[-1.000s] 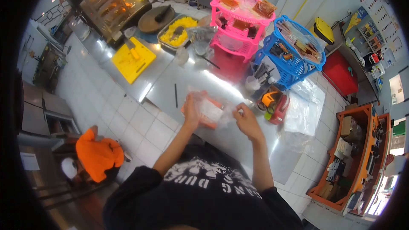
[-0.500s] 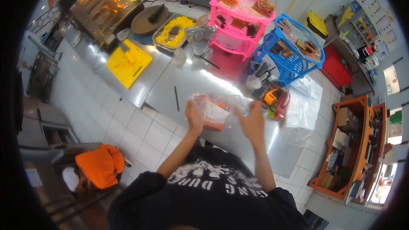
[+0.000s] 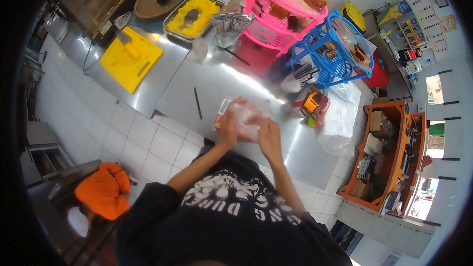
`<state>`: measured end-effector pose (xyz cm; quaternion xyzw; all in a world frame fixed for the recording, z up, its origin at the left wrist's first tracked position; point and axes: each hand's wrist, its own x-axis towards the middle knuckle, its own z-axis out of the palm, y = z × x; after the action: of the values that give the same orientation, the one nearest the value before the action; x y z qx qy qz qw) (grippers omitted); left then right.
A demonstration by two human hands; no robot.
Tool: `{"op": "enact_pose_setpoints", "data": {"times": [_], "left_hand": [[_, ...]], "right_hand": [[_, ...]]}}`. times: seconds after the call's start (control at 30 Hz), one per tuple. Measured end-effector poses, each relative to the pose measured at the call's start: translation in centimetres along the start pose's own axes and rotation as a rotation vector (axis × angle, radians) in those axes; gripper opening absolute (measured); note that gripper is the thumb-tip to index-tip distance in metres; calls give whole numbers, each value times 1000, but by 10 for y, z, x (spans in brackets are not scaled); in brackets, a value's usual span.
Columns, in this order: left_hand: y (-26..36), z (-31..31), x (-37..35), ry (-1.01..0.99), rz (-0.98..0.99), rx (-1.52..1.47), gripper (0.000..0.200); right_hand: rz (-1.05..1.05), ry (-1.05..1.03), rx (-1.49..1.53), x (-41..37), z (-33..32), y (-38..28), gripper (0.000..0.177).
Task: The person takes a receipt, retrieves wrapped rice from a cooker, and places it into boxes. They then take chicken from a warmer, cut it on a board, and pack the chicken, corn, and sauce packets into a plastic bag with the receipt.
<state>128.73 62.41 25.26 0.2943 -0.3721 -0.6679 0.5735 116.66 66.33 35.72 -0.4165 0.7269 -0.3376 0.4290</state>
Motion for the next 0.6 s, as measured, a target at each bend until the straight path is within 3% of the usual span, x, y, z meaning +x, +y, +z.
{"op": "enact_pose_setpoints", "data": {"times": [0.07,0.13,0.2,0.23,0.33,0.4,0.43,0.47,0.5,0.53,0.57,0.6], "left_hand": [[-7,-1,-4,-147,38,13,50],[-4,-4,0,-266,68,-8,63],[5,0,1,-336,75,-87,84],[6,-4,2,-379,-23,-173,107],[43,-7,16,-520,289,491,102],[25,-12,24,-554,423,659,92],[16,-13,28,-578,346,595,85],[7,-13,32,-596,270,531,77],[-2,-11,30,-615,40,316,66],[-32,-20,32,-689,244,511,50],[-62,-30,33,-723,467,690,35],[-64,-27,29,-684,388,780,36]], "right_hand": [[11,-57,-42,7,17,-3,32],[-106,-59,-246,19,21,6,30],[-162,13,-247,24,9,-9,28],[-176,60,-201,23,2,-18,27],[-113,238,61,16,-3,-23,26],[-108,17,-149,-3,12,-23,26],[-171,-107,-301,-9,29,-26,25],[-103,-285,-320,-20,40,-47,28],[-160,-317,-357,-23,39,-45,31],[-216,-352,-397,-24,33,-44,34],[-167,-211,-378,-26,16,-45,36],[-117,-75,-355,-30,-10,-47,38]]}}
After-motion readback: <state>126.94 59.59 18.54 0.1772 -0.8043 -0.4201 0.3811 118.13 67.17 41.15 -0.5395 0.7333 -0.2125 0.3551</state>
